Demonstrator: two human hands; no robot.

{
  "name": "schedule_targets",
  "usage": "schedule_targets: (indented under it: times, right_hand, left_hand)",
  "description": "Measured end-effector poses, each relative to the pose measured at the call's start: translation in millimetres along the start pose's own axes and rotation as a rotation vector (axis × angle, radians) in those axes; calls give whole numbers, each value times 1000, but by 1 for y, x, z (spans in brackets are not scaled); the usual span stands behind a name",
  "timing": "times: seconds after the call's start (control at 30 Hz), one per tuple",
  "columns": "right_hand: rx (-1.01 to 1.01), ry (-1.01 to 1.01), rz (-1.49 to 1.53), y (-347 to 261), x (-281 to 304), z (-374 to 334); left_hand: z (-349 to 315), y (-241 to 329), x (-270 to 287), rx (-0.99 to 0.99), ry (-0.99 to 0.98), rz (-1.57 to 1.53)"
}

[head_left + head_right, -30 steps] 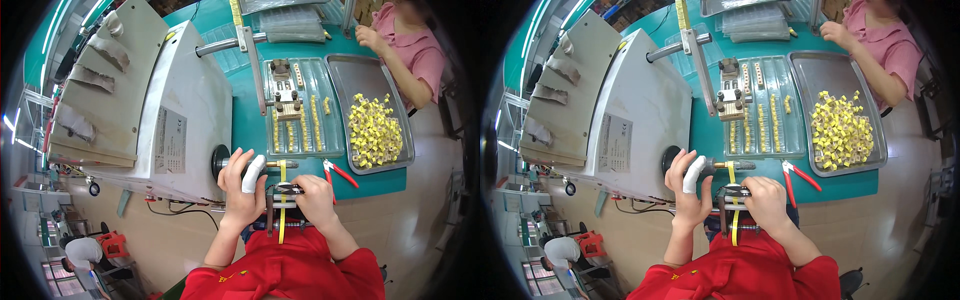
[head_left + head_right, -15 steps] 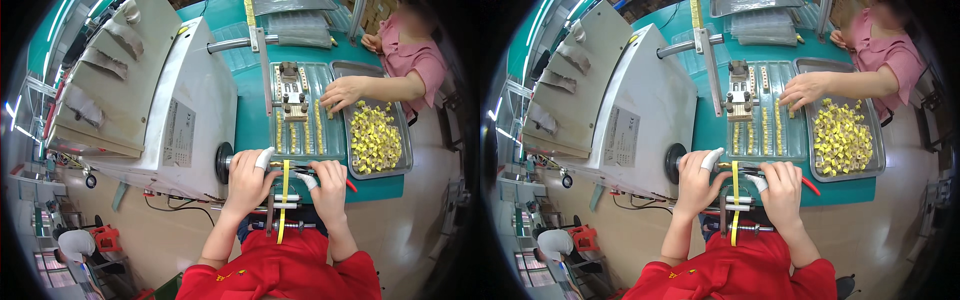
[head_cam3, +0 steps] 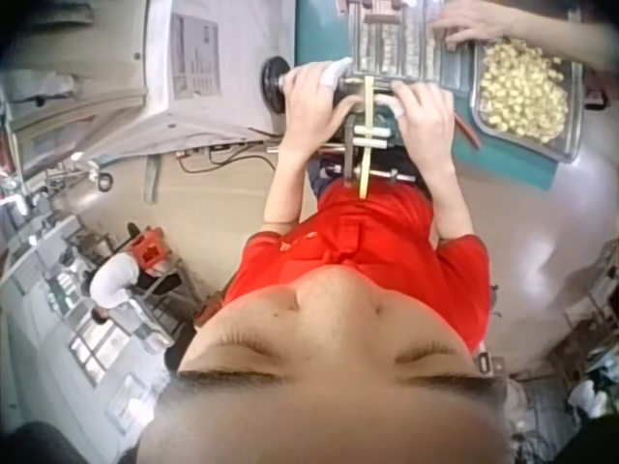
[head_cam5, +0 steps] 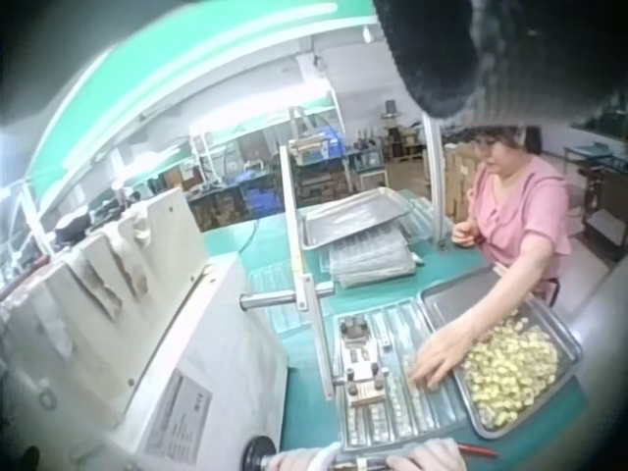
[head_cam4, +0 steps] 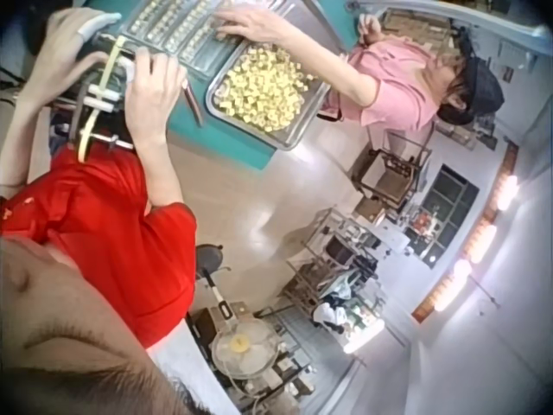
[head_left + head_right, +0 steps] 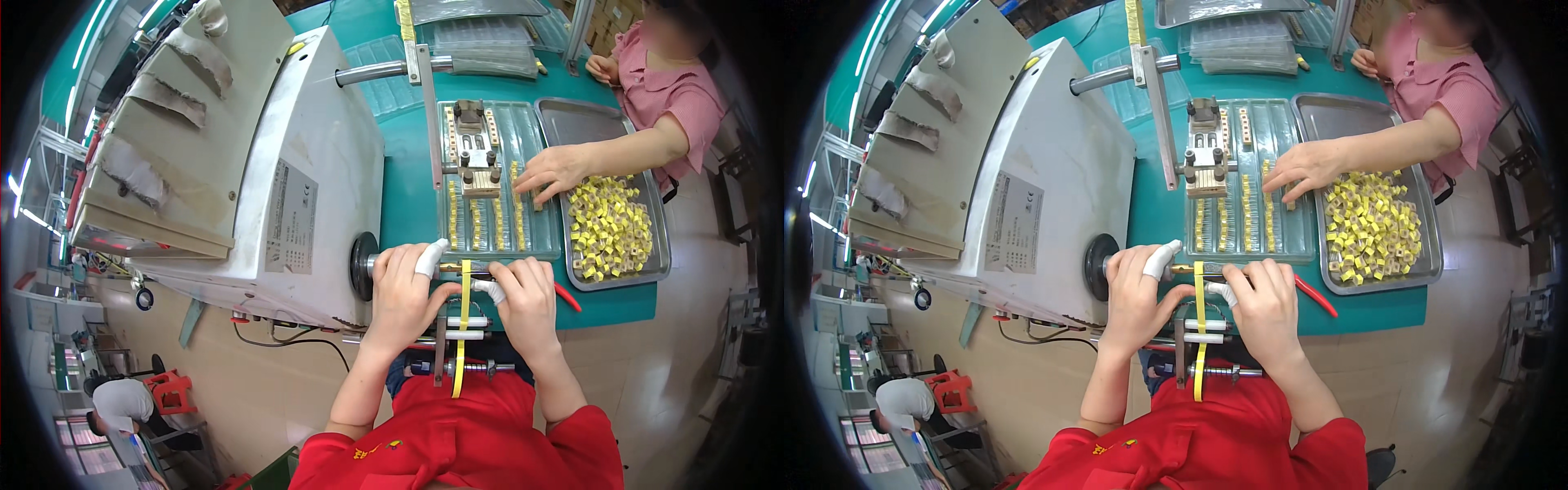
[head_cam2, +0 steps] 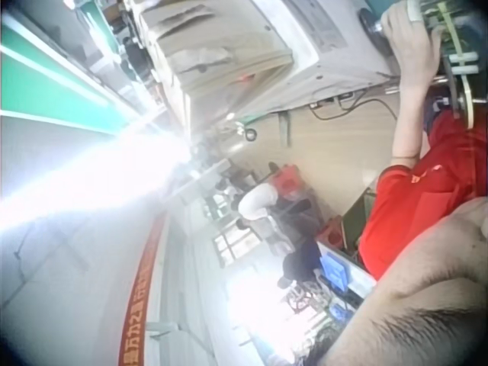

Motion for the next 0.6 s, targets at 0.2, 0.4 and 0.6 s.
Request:
schedule_targets:
  times: [0.2,0.4,0.6]
  right_hand:
    - [-34,166,-46,-1,13,4]
    - [-583,-185,859,17,-41,-10]
    - [-713,-147,1344,8,-80,-17]
  left_hand:
    - [1,1,1,-14,-20,23]
    - [-2,-2,1,-18,-13,-3]
    - [-1,1,0,-13,-20,7]
Point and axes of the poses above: each hand's wrist, its own z-axis towards the middle knuckle, its own x-axis out of the back of the hand, y = z × x, the point moved 6 cm from there along z, towards the middle knuckle, and after that the axes turned 9 degrees about -z, right-handed, at the moved point
